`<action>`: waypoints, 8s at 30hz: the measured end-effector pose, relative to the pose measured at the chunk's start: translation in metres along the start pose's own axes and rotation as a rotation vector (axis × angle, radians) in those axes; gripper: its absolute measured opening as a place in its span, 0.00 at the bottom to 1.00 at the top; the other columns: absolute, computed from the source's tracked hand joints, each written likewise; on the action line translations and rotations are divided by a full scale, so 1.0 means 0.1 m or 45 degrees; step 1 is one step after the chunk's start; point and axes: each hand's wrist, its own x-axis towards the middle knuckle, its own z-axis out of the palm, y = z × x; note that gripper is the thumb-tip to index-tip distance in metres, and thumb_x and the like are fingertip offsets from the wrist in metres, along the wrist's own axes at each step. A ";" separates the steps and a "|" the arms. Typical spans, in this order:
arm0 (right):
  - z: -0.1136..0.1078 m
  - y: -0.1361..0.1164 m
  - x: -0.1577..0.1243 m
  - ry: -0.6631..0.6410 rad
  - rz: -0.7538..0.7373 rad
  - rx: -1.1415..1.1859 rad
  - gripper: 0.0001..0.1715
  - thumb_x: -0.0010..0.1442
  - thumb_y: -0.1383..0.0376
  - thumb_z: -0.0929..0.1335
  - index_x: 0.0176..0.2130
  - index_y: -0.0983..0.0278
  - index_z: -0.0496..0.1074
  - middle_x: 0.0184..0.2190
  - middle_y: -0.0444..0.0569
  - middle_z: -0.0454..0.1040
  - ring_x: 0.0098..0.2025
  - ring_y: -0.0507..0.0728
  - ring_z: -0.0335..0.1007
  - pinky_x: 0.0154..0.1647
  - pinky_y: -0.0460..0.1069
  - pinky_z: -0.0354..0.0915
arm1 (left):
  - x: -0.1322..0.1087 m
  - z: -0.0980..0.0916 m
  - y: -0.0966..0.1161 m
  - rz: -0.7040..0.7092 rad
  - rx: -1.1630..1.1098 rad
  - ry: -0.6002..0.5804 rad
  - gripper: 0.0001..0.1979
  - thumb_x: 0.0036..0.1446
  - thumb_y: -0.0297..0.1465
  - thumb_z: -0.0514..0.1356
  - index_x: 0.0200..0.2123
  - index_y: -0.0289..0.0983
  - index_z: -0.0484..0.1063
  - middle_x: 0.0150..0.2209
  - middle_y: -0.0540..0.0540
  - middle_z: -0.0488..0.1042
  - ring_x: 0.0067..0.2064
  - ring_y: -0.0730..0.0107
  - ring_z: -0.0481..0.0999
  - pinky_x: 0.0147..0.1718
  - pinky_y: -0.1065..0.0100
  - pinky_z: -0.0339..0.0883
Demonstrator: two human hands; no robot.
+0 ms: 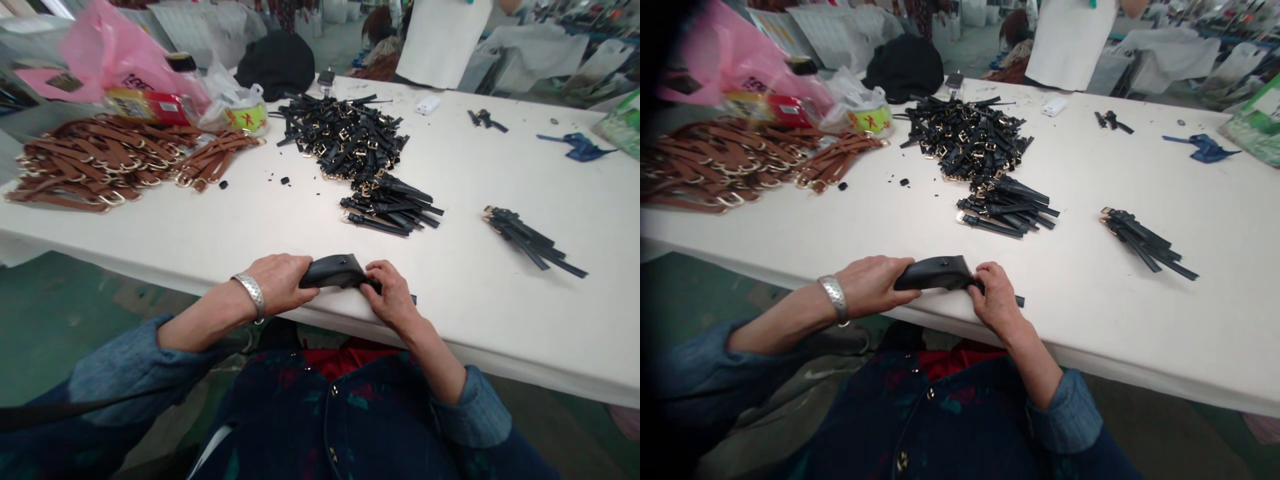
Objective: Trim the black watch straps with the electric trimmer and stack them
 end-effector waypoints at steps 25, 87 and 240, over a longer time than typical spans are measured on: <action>-0.05 -0.19 -0.09 -0.029 0.009 -0.410 0.04 0.57 0.66 0.66 0.34 0.61 0.72 0.31 0.48 0.72 0.37 0.58 0.65 0.39 0.52 0.61 | -0.15 0.04 -0.34 -0.118 -0.147 0.058 0.22 0.49 0.50 0.51 0.37 0.39 0.71 0.30 0.44 0.77 0.32 0.61 0.75 0.28 0.66 0.61; -0.07 -0.01 -0.14 0.022 0.042 0.141 0.08 0.46 0.71 0.71 0.31 0.63 0.72 0.46 0.53 0.70 0.49 0.60 0.67 0.50 0.55 0.64 | 0.07 -0.17 -0.02 0.052 -0.086 -0.153 0.20 0.47 0.47 0.53 0.33 0.39 0.72 0.28 0.44 0.76 0.29 0.64 0.73 0.26 0.67 0.60; -0.01 0.04 0.12 0.056 -0.173 -0.006 0.12 0.47 0.72 0.66 0.35 0.64 0.71 0.42 0.54 0.69 0.44 0.59 0.67 0.47 0.54 0.65 | -0.14 0.20 -0.16 -0.171 -0.168 -0.012 0.22 0.52 0.51 0.49 0.38 0.40 0.68 0.30 0.42 0.76 0.32 0.57 0.75 0.29 0.64 0.59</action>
